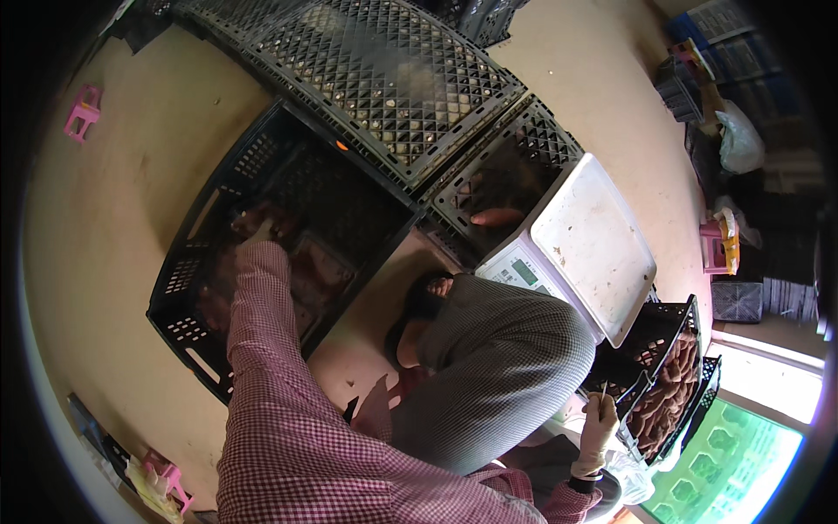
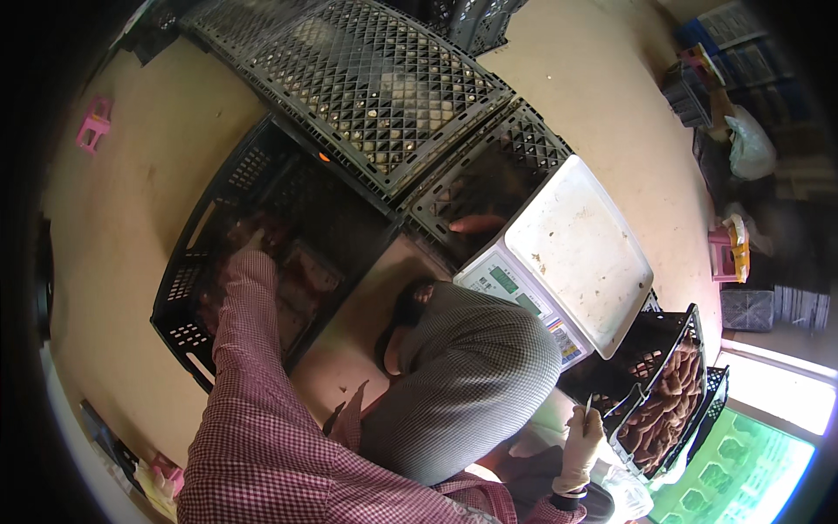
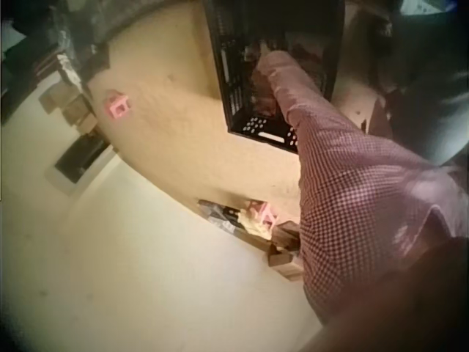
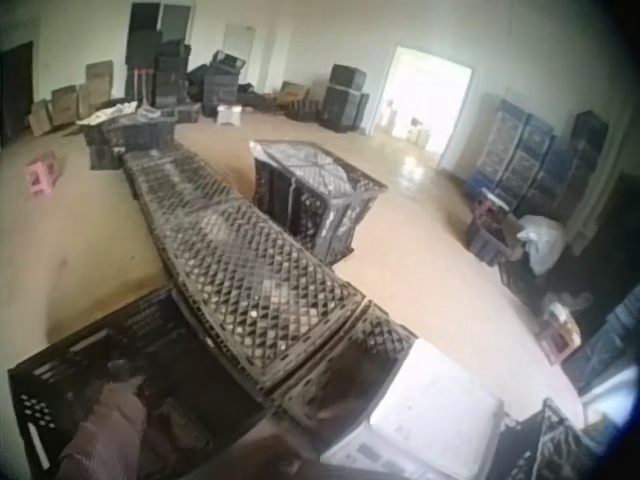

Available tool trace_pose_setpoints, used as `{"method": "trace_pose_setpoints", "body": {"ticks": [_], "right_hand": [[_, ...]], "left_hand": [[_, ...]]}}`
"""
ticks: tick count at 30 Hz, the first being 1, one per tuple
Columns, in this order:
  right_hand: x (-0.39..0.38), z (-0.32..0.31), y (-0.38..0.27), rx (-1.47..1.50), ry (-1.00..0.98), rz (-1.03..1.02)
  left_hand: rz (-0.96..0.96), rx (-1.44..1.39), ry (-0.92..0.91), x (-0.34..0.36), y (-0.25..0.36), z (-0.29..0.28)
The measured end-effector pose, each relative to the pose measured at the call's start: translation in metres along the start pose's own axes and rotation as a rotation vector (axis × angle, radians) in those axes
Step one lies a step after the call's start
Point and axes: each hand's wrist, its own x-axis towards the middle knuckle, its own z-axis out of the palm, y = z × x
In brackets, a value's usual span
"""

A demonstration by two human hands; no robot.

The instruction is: The person peels sweet potatoes using a small knife, placing the peeled items on a digital scale and transferring them into a plastic bag. The person repeats this process for multiple sweet potatoes, occasionally adjusting the scale and bag.

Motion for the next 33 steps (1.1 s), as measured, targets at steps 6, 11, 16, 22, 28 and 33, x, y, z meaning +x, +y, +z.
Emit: {"method": "trace_pose_setpoints", "body": {"ticks": [6, 11, 16, 22, 28, 33], "right_hand": [[0.014, -0.014, -0.012, -0.103, 0.011, -0.094], [0.030, -0.028, -0.066, 0.226, 0.058, -0.198], [0.015, -0.004, -0.212, 0.270, -0.171, -0.542], [-0.008, 0.033, -0.254, 0.407, -0.470, -0.598], [0.001, -0.023, -0.271, 0.113, -0.508, -0.882], [0.008, -0.032, -0.275, 0.073, -0.848, -0.787]], "left_hand": [[-0.025, -0.766, -0.477, 0.107, -0.080, 0.004], [0.142, -1.027, -0.904, -0.022, -0.058, -0.045], [0.398, -0.937, -1.641, -0.149, -0.063, -0.060], [0.438, -0.563, -2.060, -0.340, 0.002, -0.066], [0.844, -0.386, -1.980, -0.355, 0.006, -0.076], [1.115, -0.273, -1.817, -0.377, 0.004, -0.109]]}}
